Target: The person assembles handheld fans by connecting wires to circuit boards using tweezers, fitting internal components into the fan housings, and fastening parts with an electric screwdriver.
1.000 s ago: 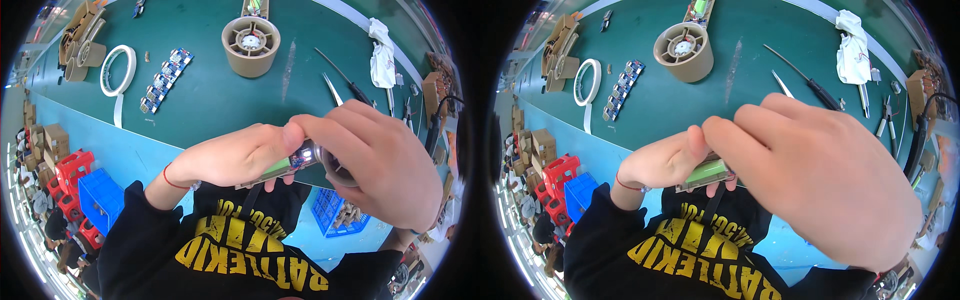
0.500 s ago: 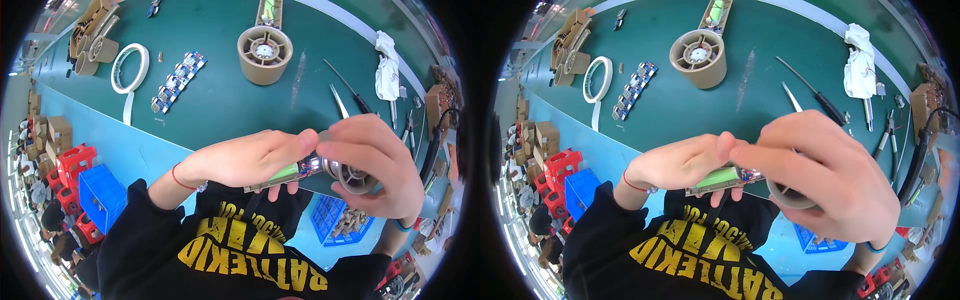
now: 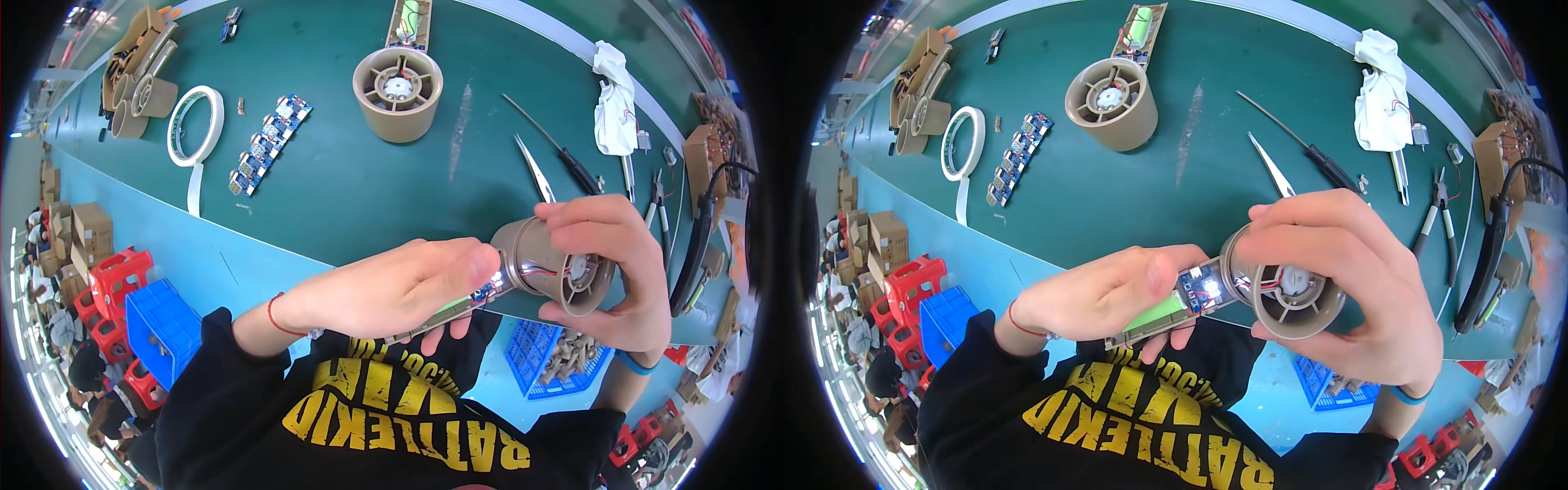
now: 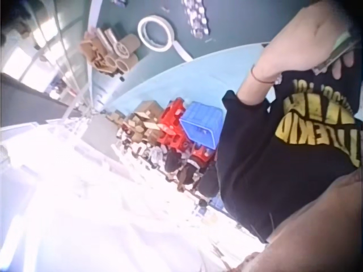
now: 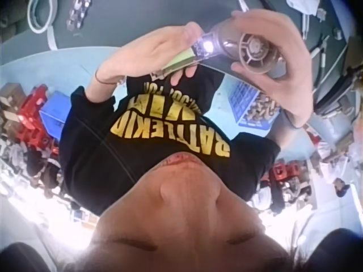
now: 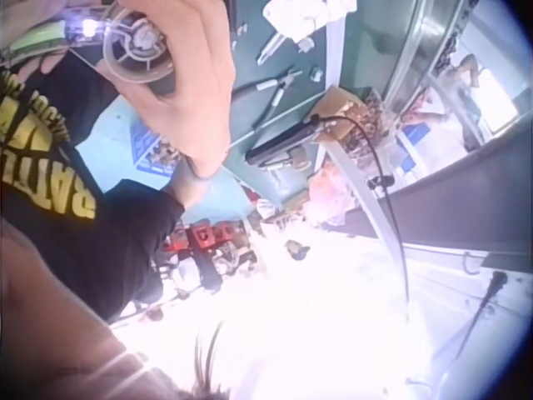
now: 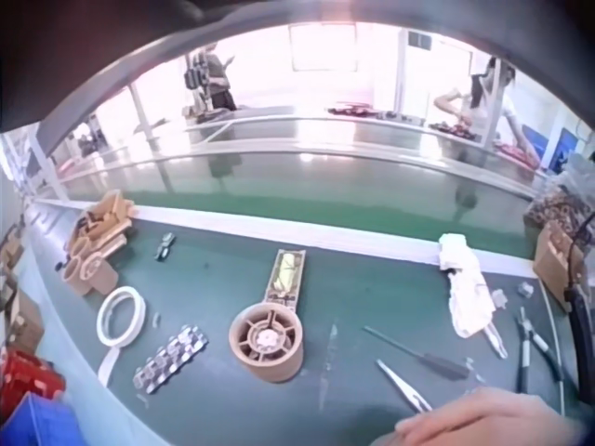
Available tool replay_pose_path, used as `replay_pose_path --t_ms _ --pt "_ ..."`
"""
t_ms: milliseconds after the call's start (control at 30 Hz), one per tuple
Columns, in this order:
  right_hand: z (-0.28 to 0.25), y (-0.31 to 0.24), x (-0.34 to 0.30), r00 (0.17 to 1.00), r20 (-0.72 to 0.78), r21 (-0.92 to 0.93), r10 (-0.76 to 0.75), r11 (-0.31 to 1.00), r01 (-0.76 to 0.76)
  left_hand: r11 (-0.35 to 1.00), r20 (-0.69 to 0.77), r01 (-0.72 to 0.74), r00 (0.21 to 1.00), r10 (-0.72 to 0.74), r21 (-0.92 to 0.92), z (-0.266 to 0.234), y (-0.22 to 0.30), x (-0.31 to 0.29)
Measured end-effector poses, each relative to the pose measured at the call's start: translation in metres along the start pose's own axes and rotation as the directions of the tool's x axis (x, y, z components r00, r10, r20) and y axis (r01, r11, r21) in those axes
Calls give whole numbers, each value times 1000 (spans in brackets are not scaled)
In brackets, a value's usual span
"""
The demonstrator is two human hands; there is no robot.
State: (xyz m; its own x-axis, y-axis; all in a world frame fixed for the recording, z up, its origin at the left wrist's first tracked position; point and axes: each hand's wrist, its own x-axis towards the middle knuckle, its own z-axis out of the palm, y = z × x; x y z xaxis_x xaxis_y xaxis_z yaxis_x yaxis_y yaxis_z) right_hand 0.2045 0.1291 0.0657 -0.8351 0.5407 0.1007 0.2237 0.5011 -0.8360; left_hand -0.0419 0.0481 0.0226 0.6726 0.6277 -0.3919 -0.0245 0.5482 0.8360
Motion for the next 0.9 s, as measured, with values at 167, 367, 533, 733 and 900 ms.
replay_pose_path --t_ms 167,367,533,733,900 --pt "-6 -20 1 994 83 -166 71 984 -57 999 -40 -22 999 23 28 8 -2 1" --pt "1 1 0 1000 13 -19 16 1000 -16 998 -80 -35 996 31 -45 14 -4 4" --pt "-9 18 -1 997 62 102 -51 994 44 994 -40 -60 998 56 -93 24 -2 1" --pt "3 29 -9 994 -97 432 53 902 -6 988 -180 23 982 -51 -155 16 18 7" --pt "7 33 -6 993 -99 547 67 837 -2 859 -255 -427 830 497 283 11 -10 38"
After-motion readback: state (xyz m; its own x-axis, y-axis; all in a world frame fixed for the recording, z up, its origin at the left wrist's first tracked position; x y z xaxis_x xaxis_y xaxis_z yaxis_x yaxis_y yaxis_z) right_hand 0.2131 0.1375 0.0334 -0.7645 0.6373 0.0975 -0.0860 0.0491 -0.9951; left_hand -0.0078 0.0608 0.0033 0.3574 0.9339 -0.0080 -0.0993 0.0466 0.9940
